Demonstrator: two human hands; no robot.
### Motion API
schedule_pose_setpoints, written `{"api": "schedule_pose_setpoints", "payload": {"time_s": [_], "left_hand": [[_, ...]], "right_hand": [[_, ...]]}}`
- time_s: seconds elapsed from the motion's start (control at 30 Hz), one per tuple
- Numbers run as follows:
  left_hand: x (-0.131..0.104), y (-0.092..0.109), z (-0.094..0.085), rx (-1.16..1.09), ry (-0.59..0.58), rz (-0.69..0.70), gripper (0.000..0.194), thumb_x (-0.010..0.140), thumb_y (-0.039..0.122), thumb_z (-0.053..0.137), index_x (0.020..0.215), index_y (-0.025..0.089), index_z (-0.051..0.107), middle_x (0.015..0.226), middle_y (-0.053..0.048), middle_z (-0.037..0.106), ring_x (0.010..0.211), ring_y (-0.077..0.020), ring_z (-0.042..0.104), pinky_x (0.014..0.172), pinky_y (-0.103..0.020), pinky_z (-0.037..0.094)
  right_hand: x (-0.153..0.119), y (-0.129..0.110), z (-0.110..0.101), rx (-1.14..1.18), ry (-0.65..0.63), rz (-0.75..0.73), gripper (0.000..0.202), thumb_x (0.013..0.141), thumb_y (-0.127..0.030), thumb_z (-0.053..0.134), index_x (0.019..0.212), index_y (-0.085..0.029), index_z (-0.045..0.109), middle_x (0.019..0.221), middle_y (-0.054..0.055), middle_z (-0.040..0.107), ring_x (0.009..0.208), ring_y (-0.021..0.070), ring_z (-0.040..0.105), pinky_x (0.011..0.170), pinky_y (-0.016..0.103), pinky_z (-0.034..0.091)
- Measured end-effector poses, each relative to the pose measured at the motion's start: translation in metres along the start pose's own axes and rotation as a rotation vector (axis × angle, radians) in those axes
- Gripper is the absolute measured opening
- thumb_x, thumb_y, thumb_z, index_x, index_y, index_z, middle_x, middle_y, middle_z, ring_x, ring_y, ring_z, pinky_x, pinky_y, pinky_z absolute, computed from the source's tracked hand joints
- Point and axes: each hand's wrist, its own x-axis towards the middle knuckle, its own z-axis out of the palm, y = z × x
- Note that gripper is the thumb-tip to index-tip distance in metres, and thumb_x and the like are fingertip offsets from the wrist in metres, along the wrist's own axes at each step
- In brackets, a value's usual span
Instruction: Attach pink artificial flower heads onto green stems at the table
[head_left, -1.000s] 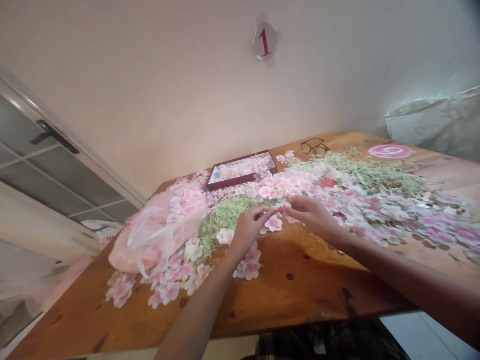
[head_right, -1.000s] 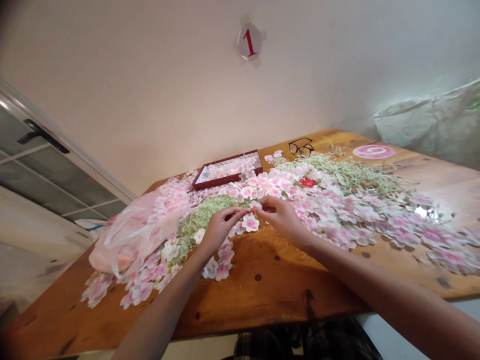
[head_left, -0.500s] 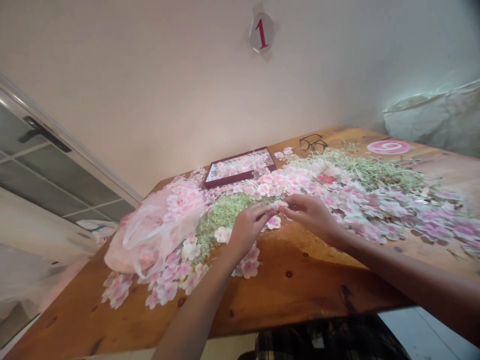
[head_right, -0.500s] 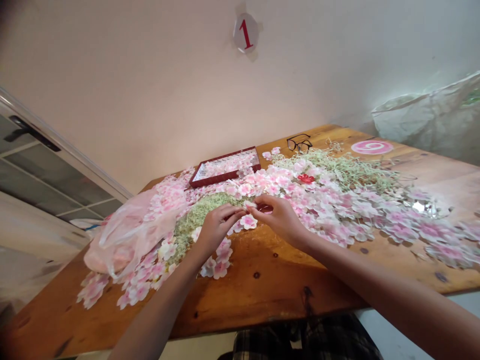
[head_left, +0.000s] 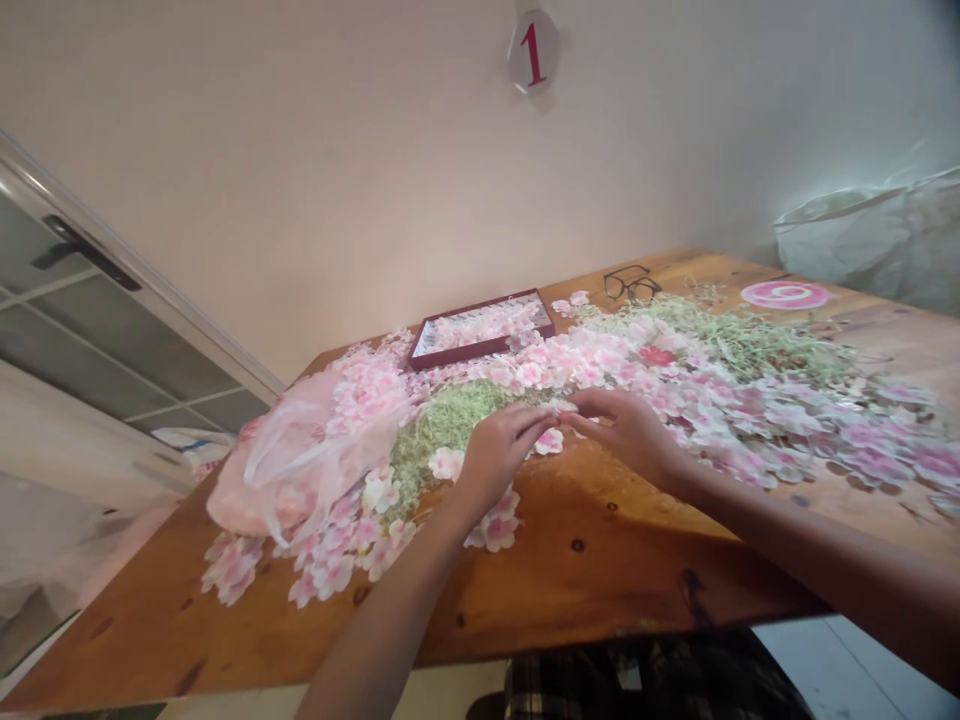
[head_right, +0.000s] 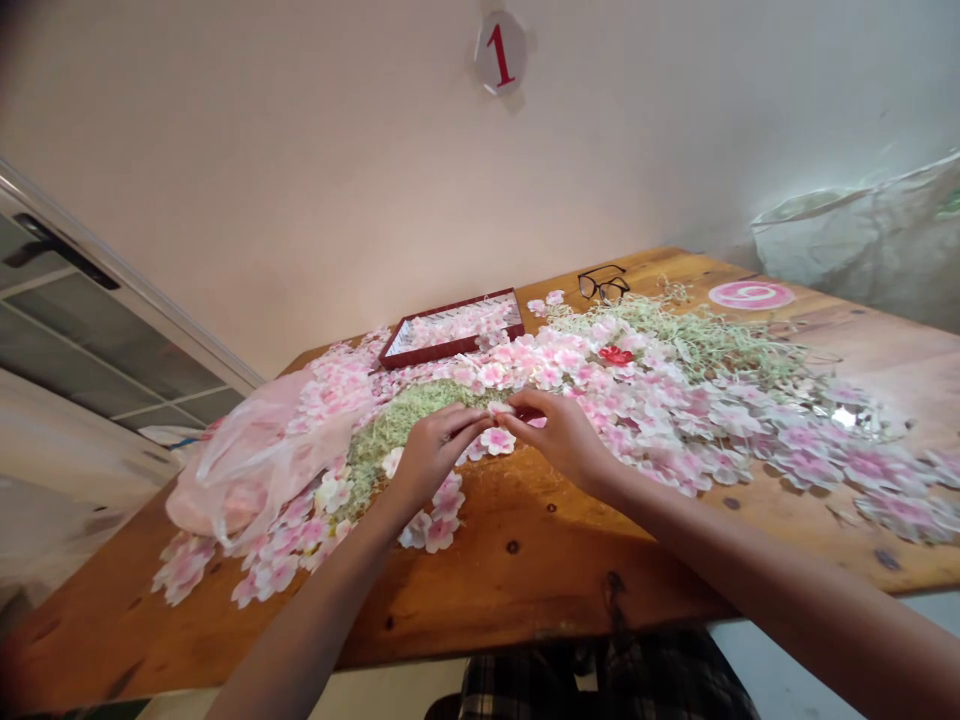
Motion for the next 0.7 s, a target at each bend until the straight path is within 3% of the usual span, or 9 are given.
{"api": "schedule_pose_setpoints", "payload": {"time_s": [0.3, 0.7], "left_hand": [[0.0002, 0.0011, -0.0002, 0.117, -0.040, 0.050, 0.027, 0.079, 0.035, 0.037, 0.086, 0.022, 0.060, 0.084, -0.002, 0.062, 0.078, -0.0128, 0.055, 0.070, -0.024, 0.041], [-0.0025, 0.0020, 0.0057, 0.240, 0.104, 0.245, 0.026, 0.080, 0.030, 0.038, 0.083, 0.017, 0.059, 0.080, -0.003, 0.063, 0.072, -0.0106, 0.055, 0.065, -0.021, 0.041]], "right_hand": [[-0.0019, -0.0013, 0.0018, 0.054, -0.048, 0.039, 0.020, 0.076, -0.036, 0.046, 0.075, -0.019, 0.056, 0.075, 0.003, 0.060, 0.069, 0.0145, 0.054, 0.062, 0.025, 0.041], [-0.0043, -0.0071, 0.0003, 0.114, -0.008, 0.009, 0.022, 0.078, -0.037, 0.045, 0.071, -0.016, 0.051, 0.067, 0.002, 0.054, 0.063, 0.0118, 0.049, 0.057, 0.022, 0.038]]}}
